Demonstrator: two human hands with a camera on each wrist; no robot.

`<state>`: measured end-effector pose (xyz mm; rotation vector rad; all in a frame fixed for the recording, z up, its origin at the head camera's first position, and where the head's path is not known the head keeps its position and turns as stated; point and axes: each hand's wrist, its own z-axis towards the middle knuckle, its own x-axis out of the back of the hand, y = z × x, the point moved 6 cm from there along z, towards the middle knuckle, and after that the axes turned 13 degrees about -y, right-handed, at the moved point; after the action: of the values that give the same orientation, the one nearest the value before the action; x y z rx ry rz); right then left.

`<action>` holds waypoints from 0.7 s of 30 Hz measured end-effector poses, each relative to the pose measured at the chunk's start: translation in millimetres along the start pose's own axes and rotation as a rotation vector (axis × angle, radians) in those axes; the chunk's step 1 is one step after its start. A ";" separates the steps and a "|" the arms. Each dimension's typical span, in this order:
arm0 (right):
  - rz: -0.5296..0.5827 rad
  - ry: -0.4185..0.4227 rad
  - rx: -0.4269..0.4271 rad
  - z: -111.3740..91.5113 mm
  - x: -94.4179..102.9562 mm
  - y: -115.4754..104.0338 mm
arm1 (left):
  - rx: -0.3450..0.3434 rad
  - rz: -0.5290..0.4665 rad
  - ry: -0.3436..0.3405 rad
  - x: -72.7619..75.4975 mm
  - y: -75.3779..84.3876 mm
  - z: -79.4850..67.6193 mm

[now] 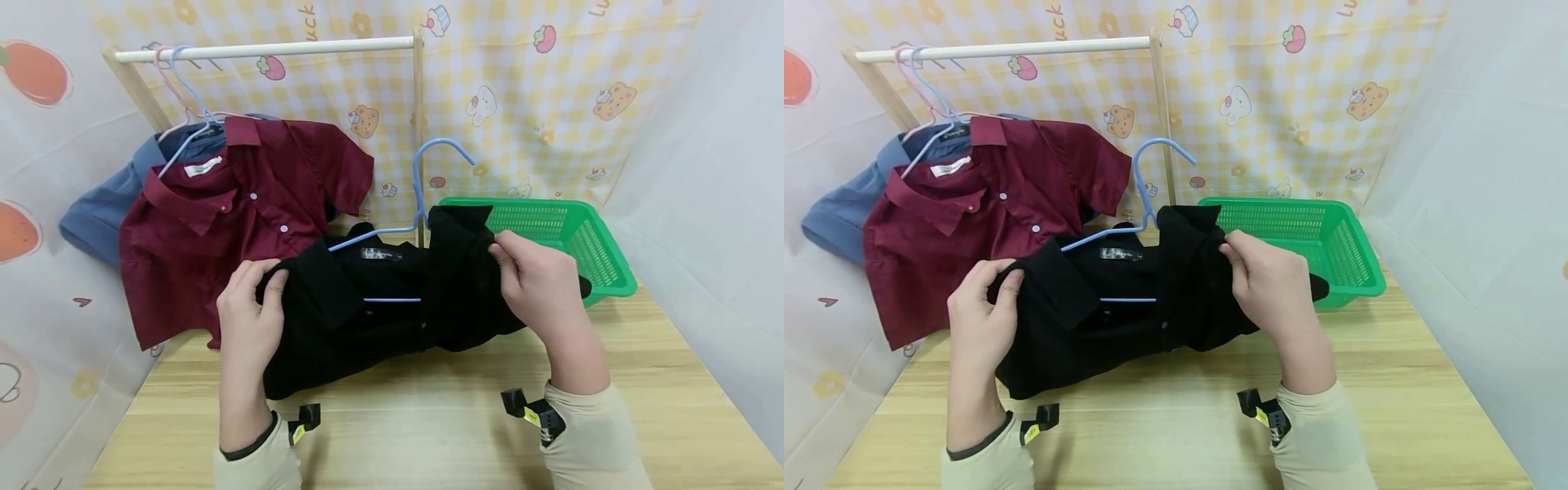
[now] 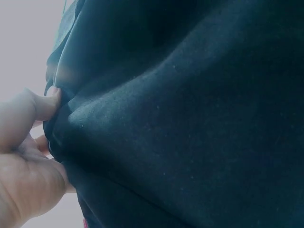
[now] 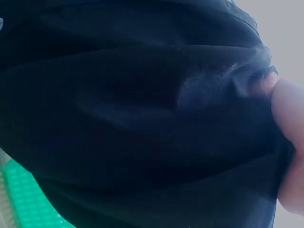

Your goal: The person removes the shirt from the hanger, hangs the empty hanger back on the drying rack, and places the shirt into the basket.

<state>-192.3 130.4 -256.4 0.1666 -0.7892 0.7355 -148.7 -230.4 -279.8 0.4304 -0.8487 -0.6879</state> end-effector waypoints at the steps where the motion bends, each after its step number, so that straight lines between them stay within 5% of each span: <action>1: 0.003 0.005 0.001 1.0 -0.9 -1.0 | 0.001 -0.002 -0.001 -0.5 0.0 -0.2; 8: 0.020 0.032 -0.018 5.5 -5.2 -8.8 | -0.048 -0.010 -0.004 -6.9 4.3 -0.5; 16: 0.174 -0.106 -0.097 3.9 -14.5 -15.5 | -0.096 -0.075 0.003 -16.7 9.5 -1.7; 21: 0.256 -0.115 -0.105 3.8 -16.8 -19.0 | -0.078 -0.091 0.001 -18.8 10.3 -2.3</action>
<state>-190.0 105.8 -263.0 0.0128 -0.9679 0.9301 -151.8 -209.8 -285.0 0.4008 -0.8024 -0.8024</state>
